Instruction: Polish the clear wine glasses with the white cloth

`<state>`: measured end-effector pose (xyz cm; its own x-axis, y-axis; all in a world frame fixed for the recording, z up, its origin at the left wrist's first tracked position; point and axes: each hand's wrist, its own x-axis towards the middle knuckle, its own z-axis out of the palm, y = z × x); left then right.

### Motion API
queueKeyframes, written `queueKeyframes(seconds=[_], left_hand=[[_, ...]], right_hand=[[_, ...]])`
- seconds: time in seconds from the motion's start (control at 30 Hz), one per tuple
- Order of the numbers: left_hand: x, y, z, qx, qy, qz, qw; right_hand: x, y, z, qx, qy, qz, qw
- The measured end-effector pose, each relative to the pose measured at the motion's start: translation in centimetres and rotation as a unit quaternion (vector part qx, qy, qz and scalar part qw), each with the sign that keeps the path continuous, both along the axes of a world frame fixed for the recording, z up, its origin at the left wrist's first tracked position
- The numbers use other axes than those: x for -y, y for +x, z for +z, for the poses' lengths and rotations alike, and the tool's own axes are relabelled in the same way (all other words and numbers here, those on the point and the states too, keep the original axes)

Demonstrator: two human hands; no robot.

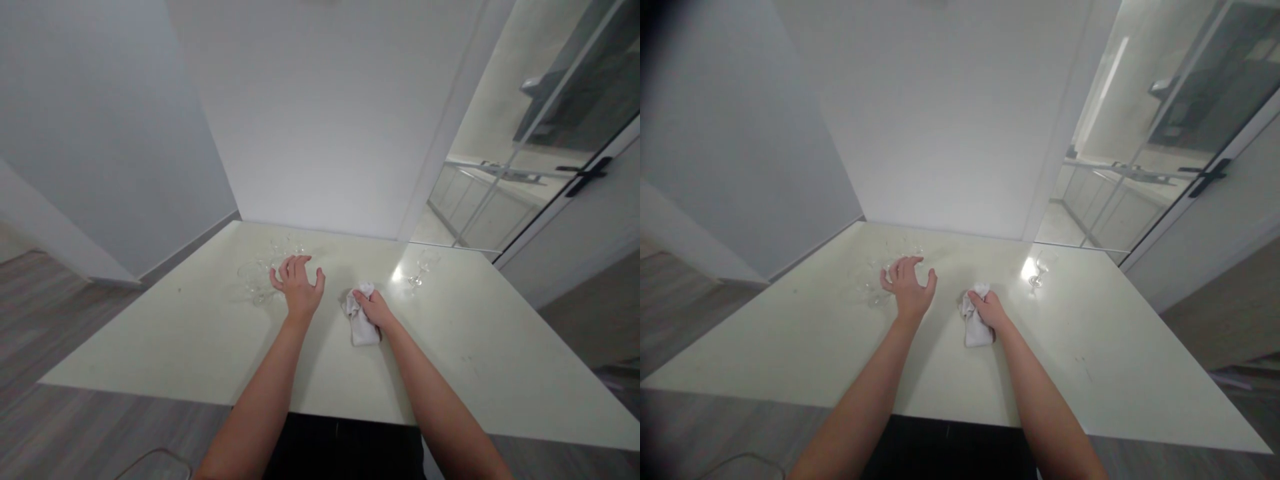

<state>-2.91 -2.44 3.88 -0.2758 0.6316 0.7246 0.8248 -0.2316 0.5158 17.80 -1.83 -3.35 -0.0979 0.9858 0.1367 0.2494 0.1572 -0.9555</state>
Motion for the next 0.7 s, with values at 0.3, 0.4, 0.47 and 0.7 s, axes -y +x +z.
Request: queueKeyframes(seconds=[0.3, 0.4, 0.47, 0.7], left_hand=[[-0.8, 0.1, -1.0, 0.083, 0.077, -0.086, 0.99], [-2.0, -0.1, -2.3, 0.17, 0.046, -0.063, 0.982], [-3.0, -0.4, -3.2, 0.204, 0.019, -0.06, 0.977], [-3.4, -0.1, -3.4, 0.28, -0.061, -0.173, 0.942]], right_hand=[[0.3, -0.1, 0.5, -0.162, -0.064, -0.062, 0.983], [0.3, -0.2, 1.0, -0.304, -0.122, -0.06, 0.943], [0.3, -0.4, 1.6, -0.372, -0.115, -0.055, 0.92], [0.7, -1.3, 3.2, -0.434, -0.084, -0.044, 0.896]])
